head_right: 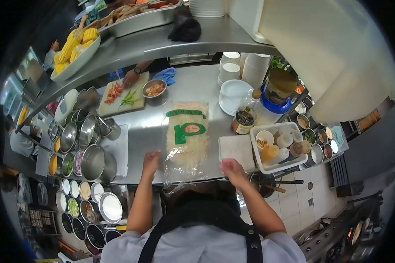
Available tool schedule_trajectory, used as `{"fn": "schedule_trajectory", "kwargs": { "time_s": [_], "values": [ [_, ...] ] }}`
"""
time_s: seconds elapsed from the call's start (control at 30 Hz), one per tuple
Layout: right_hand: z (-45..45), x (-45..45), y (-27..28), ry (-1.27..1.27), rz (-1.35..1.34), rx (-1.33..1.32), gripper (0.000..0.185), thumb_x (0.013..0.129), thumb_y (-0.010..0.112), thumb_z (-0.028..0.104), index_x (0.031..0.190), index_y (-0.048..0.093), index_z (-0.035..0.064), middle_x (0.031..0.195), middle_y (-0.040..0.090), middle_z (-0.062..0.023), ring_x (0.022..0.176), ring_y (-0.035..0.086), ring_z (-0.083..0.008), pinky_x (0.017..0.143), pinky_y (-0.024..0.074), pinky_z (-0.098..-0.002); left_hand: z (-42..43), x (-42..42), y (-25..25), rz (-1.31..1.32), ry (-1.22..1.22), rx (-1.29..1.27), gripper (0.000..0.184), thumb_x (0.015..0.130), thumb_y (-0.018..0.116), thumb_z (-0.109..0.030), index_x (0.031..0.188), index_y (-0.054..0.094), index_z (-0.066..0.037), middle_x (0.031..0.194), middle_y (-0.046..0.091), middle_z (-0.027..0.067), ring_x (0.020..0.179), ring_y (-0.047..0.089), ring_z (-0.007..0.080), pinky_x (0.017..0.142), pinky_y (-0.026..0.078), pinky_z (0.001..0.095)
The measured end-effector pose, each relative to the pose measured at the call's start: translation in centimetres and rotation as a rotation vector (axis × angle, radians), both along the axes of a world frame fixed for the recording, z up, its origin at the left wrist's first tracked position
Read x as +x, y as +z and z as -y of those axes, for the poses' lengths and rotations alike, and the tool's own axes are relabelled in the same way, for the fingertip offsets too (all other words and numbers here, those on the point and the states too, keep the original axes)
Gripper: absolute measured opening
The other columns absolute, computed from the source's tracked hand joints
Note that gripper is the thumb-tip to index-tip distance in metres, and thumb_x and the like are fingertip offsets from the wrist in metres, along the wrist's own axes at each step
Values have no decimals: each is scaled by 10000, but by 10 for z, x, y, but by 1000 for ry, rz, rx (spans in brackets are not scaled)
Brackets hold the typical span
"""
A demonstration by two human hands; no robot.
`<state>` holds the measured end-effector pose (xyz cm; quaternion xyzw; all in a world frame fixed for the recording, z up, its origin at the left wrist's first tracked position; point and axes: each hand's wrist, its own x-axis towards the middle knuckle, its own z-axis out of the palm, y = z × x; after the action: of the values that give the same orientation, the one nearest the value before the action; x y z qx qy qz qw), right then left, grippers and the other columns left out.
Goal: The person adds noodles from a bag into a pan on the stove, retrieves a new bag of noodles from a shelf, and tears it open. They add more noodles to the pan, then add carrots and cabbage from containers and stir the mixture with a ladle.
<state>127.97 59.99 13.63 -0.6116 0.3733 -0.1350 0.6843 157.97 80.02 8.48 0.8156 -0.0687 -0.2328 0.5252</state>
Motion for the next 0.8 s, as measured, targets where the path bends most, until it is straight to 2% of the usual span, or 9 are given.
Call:
{"fn": "schedule_trajectory", "kwargs": {
  "time_s": [0.13,0.2,0.3,0.43,0.53,0.6,0.63,0.7,0.8],
  "values": [
    [23,57,-38,-22,-75,59,610,907,526,498,1329,412,74,1232,507,-111,1127,496,-216,919,404,-389,16,9,-8,-191,-64,-50,936,745,705,-557,1377,306,6,1294,457,186,1129,491,276,856,445,437],
    [24,84,-46,-92,-157,368,733,913,448,573,1450,257,111,1378,398,-108,1228,424,-265,1004,338,-442,27,6,9,-327,-91,-73,983,747,682,-588,1403,247,2,1335,418,207,1171,467,325,821,457,496],
    [17,109,-70,7,212,416,771,922,417,580,1486,162,120,1472,301,-87,1307,348,-295,1059,281,-465,41,13,-17,-418,-131,-149,1080,702,672,-650,1415,215,21,1289,481,237,1111,527,345,767,489,479],
    [2,114,-41,-26,152,411,777,923,411,579,1495,143,125,1535,193,-77,1385,230,-244,1114,186,-396,47,24,-22,-470,-252,-121,1012,730,658,-635,1399,252,8,1252,511,221,984,600,323,671,514,465],
    [11,112,-38,-122,181,328,661,932,462,505,1425,317,89,1416,396,-107,1279,395,-226,1067,297,-375,44,20,14,-575,-281,-265,732,826,626,-522,1305,387,-23,1220,549,146,972,602,298,731,510,470],
    [18,107,-31,-156,180,318,422,943,500,344,1250,467,57,1130,589,-87,1038,563,-201,936,442,-366,38,17,42,-633,-403,-484,576,864,592,-463,1242,472,-46,1196,573,134,982,607,284,766,509,456],
    [19,105,-25,-166,182,311,422,943,500,344,1250,467,57,1130,589,-87,1038,563,-201,936,442,-366,39,19,45,-635,-416,-486,576,864,592,-463,1242,472,-46,1196,573,134,982,607,284,766,509,456],
    [21,101,-9,-162,190,168,243,904,533,160,1110,489,38,889,612,-63,782,608,-177,744,534,-350,39,25,52,-598,-418,-597,443,913,545,-365,1206,460,-43,1040,590,117,763,614,226,543,499,365],
    [12,97,30,-128,245,166,345,858,546,52,1188,456,8,887,611,-103,731,616,-197,668,551,-361,31,33,66,-615,-400,-711,401,916,519,-361,1176,483,-58,963,592,104,691,582,218,534,494,365]
  ]
}}
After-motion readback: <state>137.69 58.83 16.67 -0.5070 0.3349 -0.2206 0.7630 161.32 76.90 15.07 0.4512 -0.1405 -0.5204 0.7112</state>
